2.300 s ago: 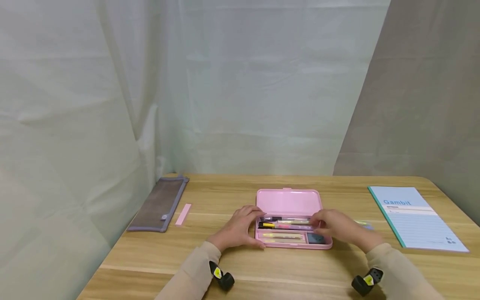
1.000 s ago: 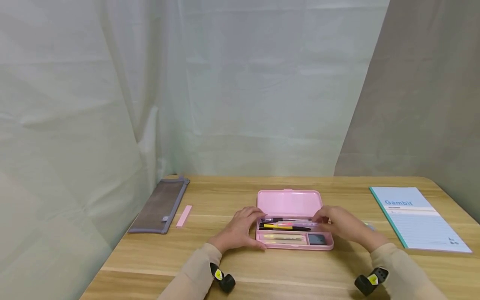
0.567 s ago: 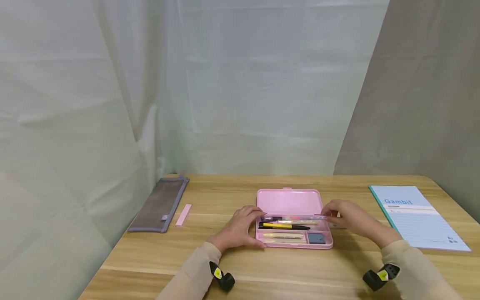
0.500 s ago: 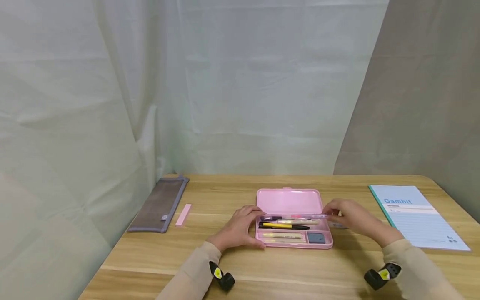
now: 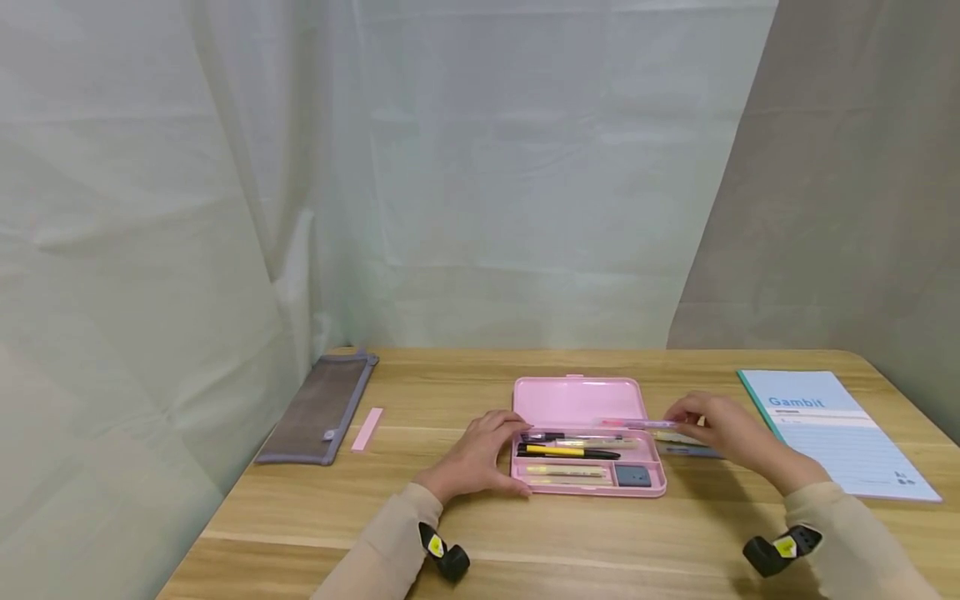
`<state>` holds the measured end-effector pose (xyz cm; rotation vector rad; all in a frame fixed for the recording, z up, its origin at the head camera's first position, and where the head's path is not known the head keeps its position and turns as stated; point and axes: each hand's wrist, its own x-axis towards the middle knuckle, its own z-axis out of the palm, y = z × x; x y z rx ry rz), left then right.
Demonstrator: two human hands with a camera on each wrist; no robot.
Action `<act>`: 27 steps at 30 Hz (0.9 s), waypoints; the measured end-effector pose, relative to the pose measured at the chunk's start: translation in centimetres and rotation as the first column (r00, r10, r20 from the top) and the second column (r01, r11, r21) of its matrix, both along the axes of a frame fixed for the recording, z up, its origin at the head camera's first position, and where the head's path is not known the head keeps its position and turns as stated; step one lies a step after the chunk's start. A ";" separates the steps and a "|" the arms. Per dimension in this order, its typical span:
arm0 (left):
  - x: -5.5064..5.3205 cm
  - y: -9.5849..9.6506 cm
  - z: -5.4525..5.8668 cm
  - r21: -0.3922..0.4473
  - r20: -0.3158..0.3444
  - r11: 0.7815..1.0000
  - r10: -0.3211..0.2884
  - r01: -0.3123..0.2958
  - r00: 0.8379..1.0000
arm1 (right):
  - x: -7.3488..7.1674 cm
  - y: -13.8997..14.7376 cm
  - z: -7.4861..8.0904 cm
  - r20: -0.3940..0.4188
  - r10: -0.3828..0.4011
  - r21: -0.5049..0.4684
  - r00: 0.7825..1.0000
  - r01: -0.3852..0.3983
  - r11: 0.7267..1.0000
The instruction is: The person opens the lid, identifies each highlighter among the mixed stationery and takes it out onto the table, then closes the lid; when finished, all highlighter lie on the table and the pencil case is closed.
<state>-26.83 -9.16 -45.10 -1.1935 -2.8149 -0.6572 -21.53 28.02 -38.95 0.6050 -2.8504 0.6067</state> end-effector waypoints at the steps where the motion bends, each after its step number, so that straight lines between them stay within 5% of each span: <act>1: 0.0 0.0 0.0 0.001 0.001 1.000 -0.001 0.001 1.000 | 0.0 0.2 -0.1 -0.008 -0.007 -0.008 1.000 0.007 1.000; 9: 0.2 0.0 0.1 -0.003 -0.001 1.000 -0.005 0.005 1.000 | 0.2 1.7 -1.0 -0.016 -0.046 -0.071 0.999 0.045 0.996; 27: 0.1 0.0 0.1 -0.005 -0.010 1.000 -0.006 0.006 1.000 | 0.4 5.3 -2.1 -0.007 -0.164 -0.020 0.986 0.164 0.986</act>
